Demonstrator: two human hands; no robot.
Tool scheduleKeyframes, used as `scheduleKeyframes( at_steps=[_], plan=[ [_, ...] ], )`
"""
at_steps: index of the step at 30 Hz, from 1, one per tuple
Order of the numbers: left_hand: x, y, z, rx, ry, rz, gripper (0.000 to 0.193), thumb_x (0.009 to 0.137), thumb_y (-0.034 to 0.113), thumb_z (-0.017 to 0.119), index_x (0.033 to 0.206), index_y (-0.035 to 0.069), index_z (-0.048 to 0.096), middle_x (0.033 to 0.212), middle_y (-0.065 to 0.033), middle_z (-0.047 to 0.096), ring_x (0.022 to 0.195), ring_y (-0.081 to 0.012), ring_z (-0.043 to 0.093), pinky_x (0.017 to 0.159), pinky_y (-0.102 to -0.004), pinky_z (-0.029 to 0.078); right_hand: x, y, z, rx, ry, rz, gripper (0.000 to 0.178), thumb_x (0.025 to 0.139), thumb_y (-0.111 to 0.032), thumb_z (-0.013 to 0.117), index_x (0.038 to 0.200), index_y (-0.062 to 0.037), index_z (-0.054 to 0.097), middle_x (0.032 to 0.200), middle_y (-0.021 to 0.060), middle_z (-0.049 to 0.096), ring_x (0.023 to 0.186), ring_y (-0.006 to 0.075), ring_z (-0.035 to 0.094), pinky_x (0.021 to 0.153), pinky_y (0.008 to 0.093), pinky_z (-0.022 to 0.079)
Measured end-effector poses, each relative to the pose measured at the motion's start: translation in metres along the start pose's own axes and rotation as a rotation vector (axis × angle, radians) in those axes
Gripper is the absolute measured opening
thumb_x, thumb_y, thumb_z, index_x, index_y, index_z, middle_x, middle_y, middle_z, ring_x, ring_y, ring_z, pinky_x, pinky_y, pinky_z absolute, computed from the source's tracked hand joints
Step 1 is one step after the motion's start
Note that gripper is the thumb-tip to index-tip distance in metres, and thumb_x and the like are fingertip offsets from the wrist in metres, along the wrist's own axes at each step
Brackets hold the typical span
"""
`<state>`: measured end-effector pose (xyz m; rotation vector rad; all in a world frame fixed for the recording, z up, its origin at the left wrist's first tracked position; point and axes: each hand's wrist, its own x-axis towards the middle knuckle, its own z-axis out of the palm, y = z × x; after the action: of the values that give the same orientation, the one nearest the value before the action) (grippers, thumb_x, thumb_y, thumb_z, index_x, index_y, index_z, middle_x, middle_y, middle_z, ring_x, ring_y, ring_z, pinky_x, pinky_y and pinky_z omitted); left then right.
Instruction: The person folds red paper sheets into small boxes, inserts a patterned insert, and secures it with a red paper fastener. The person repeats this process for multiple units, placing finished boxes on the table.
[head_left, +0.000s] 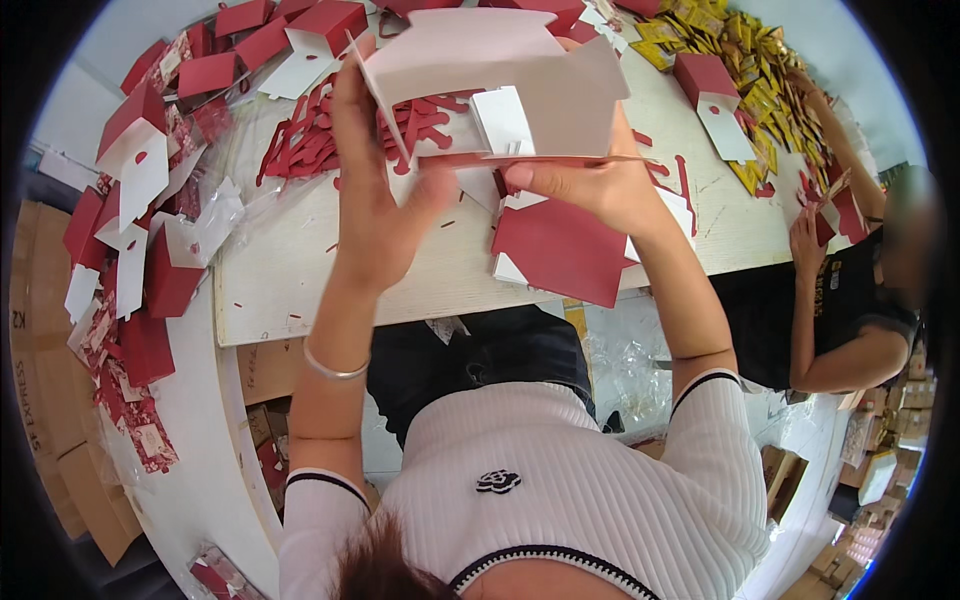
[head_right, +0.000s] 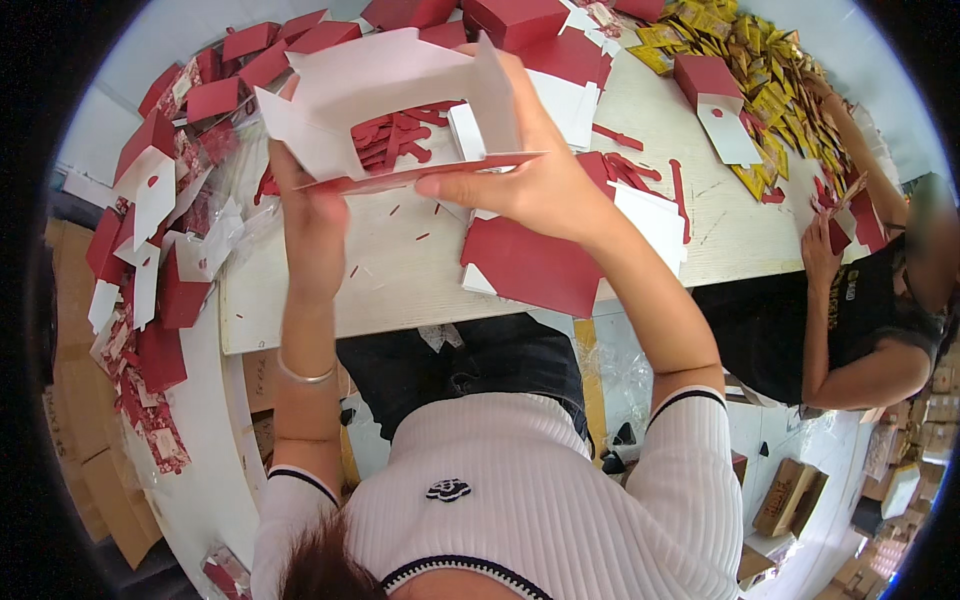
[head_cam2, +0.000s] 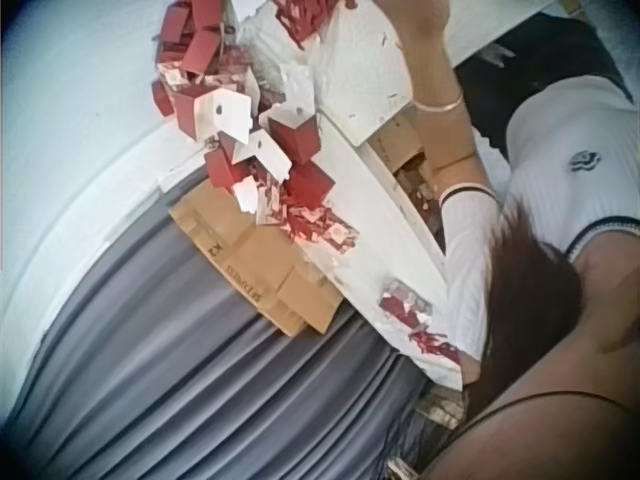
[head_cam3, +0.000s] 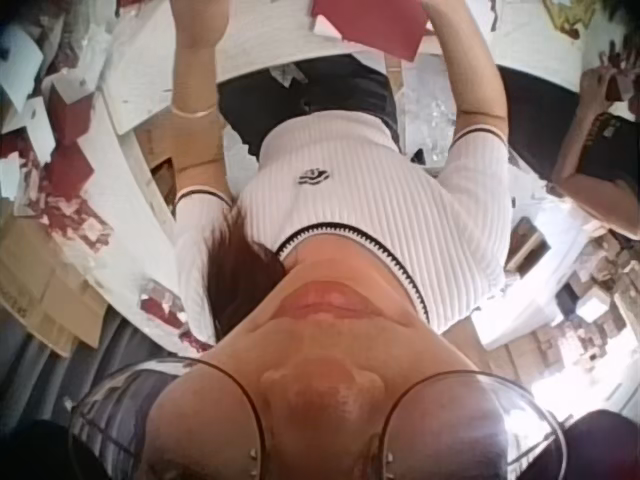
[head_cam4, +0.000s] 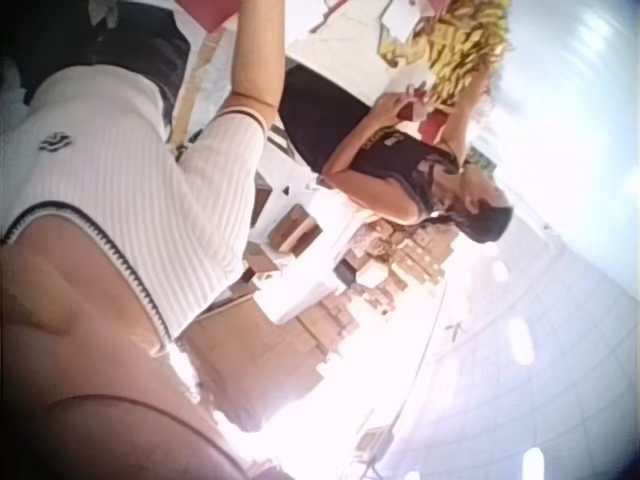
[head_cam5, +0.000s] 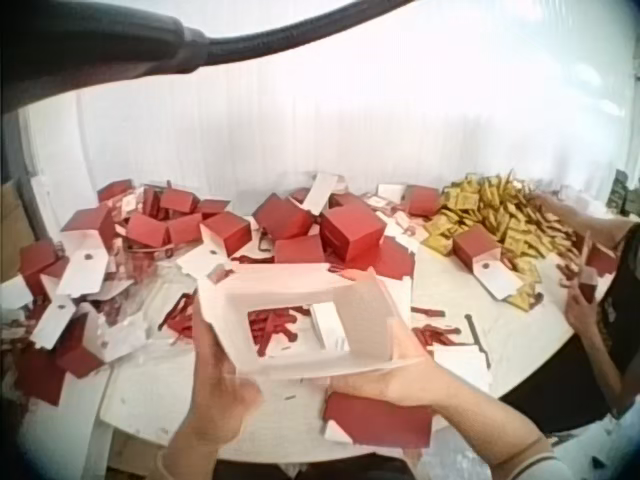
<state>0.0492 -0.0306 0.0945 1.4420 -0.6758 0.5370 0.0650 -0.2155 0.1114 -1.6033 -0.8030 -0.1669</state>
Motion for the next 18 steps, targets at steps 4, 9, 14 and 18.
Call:
scheduleKeyframes(
  at_steps=[4,9,14,18],
  plan=[
    [0.001,-0.001,0.024,-0.064,0.252,0.022,0.057,0.085,0.014,0.050,0.132,0.002,0.020,0.128,-0.0108,0.032,0.113,-0.0163,0.037,0.095,-0.0304,0.031,0.006,-0.002,0.011,0.405,0.090,-0.011,0.074,0.072,-0.016,0.064,0.132,-0.0048,0.024,0.129,0.0106,0.034,0.120,0.0208,0.033,0.098,0.0332,0.028],
    [-0.001,0.001,0.025,-0.092,0.159,0.018,0.050,0.086,0.010,0.042,0.132,0.000,0.024,0.133,-0.0113,0.031,0.120,-0.0187,0.034,0.100,-0.0328,0.026,0.003,0.003,0.019,0.242,0.306,0.022,0.065,0.070,-0.003,0.055,0.130,-0.0078,0.031,0.125,0.0085,0.038,0.116,0.0188,0.035,0.098,0.0312,0.028],
    [0.000,0.007,0.013,-0.607,0.084,-0.197,0.054,0.081,0.002,0.046,0.131,0.003,0.027,0.128,-0.0101,0.038,0.115,-0.0171,0.038,0.098,-0.0297,0.029,0.001,0.000,0.022,0.373,0.320,0.030,0.065,0.068,0.000,0.055,0.129,-0.0082,0.033,0.123,0.0090,0.040,0.115,0.0196,0.037,0.098,0.0304,0.027],
    [0.000,0.006,0.014,-0.510,0.123,-0.250,0.053,0.077,-0.003,0.044,0.129,0.004,0.032,0.124,-0.0089,0.042,0.112,-0.0142,0.041,0.095,-0.0280,0.032,0.001,0.013,0.018,0.252,0.204,-0.145,0.057,0.078,-0.017,0.054,0.128,-0.0052,0.032,0.126,0.0105,0.039,0.118,0.0214,0.036,0.099,0.0312,0.026]
  ],
)
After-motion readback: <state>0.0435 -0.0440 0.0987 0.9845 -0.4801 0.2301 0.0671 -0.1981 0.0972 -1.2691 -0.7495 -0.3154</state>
